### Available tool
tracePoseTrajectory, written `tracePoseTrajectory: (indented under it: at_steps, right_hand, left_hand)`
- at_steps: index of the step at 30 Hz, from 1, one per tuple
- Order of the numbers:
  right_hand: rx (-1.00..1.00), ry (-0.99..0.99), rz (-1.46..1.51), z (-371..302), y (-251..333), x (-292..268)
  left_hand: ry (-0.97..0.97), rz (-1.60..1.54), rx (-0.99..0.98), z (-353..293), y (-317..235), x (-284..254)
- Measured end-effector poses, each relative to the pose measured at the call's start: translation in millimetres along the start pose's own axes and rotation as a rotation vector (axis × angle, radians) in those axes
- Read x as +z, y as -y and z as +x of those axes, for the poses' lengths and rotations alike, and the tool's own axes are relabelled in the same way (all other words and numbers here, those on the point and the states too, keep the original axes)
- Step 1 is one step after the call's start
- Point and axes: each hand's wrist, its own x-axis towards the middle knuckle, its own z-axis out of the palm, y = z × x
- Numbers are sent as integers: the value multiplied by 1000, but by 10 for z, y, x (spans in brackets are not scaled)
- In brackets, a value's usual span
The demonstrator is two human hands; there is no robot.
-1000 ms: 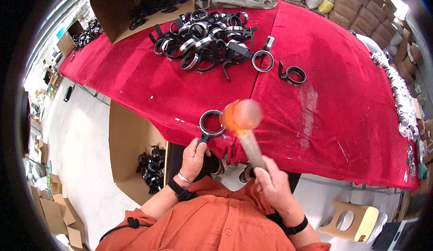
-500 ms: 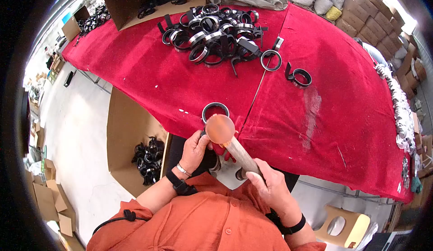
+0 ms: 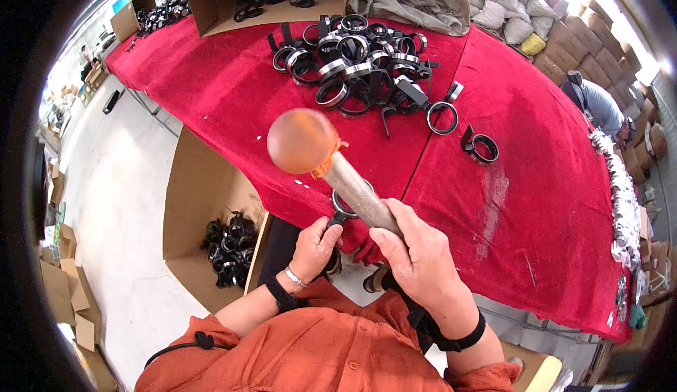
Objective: Assembling and inspecting black circular plastic components using a mallet at a factory workbench.
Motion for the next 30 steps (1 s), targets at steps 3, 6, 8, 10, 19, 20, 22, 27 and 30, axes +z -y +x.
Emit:
tracePoseTrajectory:
  at_steps: [3, 6, 8, 10, 19, 20, 22, 27, 30]
  right_hand:
    - [215, -3, 78, -86, -195, 74]
    - [525, 112, 192, 10, -450, 114]
    - [584, 168, 183, 150, -343, -1]
    - [556, 139, 232, 107, -256, 4]
    - [587, 95, 195, 83, -399, 20]
    - [648, 89, 289, 114, -314, -39]
    - [537, -29, 306, 72, -213, -126]
    - [675, 67, 241, -135, -456, 21]
    - [682, 66, 145, -3, -397, -193]
  left_hand:
    - [18, -41, -8, 4, -80, 14]
    - [-10, 57, 42, 29, -7, 58]
    - [-12, 47, 26, 15, -84, 5]
    - [-23, 38, 4, 10, -77, 0]
    - [14, 25, 23, 8, -14, 14]
    - [12, 25, 22, 13, -35, 12]
    - [-3, 25, 59, 18, -92, -1]
    - [44, -32, 55, 0, -66, 7]
    - [48, -37, 35, 12, -19, -2]
